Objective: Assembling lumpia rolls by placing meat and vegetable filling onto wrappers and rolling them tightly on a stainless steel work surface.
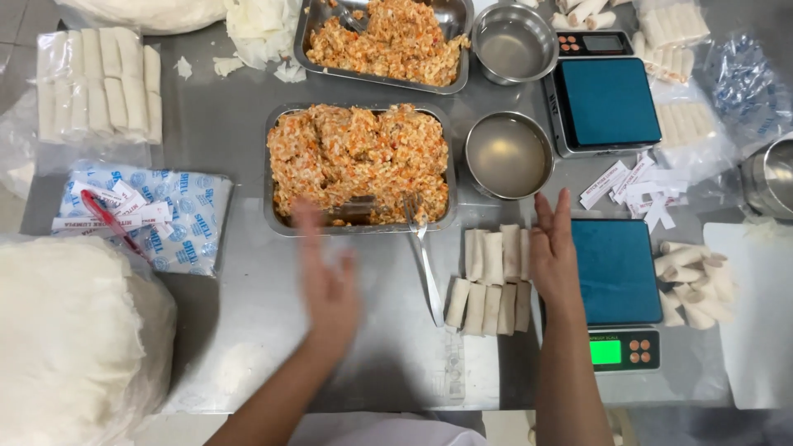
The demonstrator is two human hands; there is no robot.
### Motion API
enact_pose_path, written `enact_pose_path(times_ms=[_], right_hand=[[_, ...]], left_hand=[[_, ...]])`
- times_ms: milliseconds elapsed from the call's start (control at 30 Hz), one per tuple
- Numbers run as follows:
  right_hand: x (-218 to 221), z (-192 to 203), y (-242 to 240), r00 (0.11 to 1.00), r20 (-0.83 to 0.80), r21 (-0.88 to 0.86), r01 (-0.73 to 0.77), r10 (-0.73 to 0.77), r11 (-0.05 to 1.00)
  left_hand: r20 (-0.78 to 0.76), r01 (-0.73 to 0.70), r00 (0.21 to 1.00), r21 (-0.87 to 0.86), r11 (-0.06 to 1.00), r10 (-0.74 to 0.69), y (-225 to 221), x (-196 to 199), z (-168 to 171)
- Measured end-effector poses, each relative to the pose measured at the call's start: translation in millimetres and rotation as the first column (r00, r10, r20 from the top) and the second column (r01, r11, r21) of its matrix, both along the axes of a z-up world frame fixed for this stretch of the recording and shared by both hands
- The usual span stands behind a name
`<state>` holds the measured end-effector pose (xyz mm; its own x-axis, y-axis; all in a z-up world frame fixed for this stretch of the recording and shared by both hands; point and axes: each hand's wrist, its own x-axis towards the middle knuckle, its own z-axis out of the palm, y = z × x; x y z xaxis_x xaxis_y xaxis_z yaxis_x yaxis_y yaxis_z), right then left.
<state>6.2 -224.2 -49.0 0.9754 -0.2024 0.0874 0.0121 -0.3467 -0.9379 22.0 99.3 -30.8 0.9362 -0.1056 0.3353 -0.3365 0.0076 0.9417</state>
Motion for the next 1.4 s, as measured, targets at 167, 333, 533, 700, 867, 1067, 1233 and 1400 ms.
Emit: enact_pose_path(times_ms=[167,333,533,700,867,1067,1233,1400], right_hand=[[6,-4,-8,0.998,0.01,-0.106,0.059,-0.058,0.993],[-24,8,10,0.988,0.02,-0.098,0.153,-0.152,0.983],[-86,13,51,0.954,0.022,-0.015,0.3,-0.299,0.954],[-117,23,77,0.919,-0.099,-0.021,0.381,-0.381,0.924],[-152,-10,72,0.979,-0.116,-0.344,0.12,-0.169,0.931],[-138,-20,48,0.998,0.054,-0.362,0.044,-0.026,0.931],[-87,-14,32,0.998,0.007,-0.251,0.068,-0.069,0.966],[-61,-4,34,0.982,-0.132,-0.288,0.095,-0.138,0.953]], left_hand=[[-0.635,-0.437,0.739,-0.195,0.878,0.227,73,37,-37],[-0.595,-0.41,0.755,-0.097,0.907,0.278,96,64,-59],[-0.635,-0.357,0.75,-0.153,0.921,0.185,104,106,-46],[-0.685,-0.338,0.712,-0.14,0.931,0.155,105,106,-42],[-0.099,-0.419,0.903,0.009,0.908,0.418,93,57,-26],[-0.221,0.403,0.911,0.293,0.867,-0.349,-33,-55,3],[-0.474,0.575,0.765,0.198,0.794,-0.436,-107,-21,-6],[-0.533,0.572,0.75,0.223,0.789,-0.393,-122,-2,-12]])
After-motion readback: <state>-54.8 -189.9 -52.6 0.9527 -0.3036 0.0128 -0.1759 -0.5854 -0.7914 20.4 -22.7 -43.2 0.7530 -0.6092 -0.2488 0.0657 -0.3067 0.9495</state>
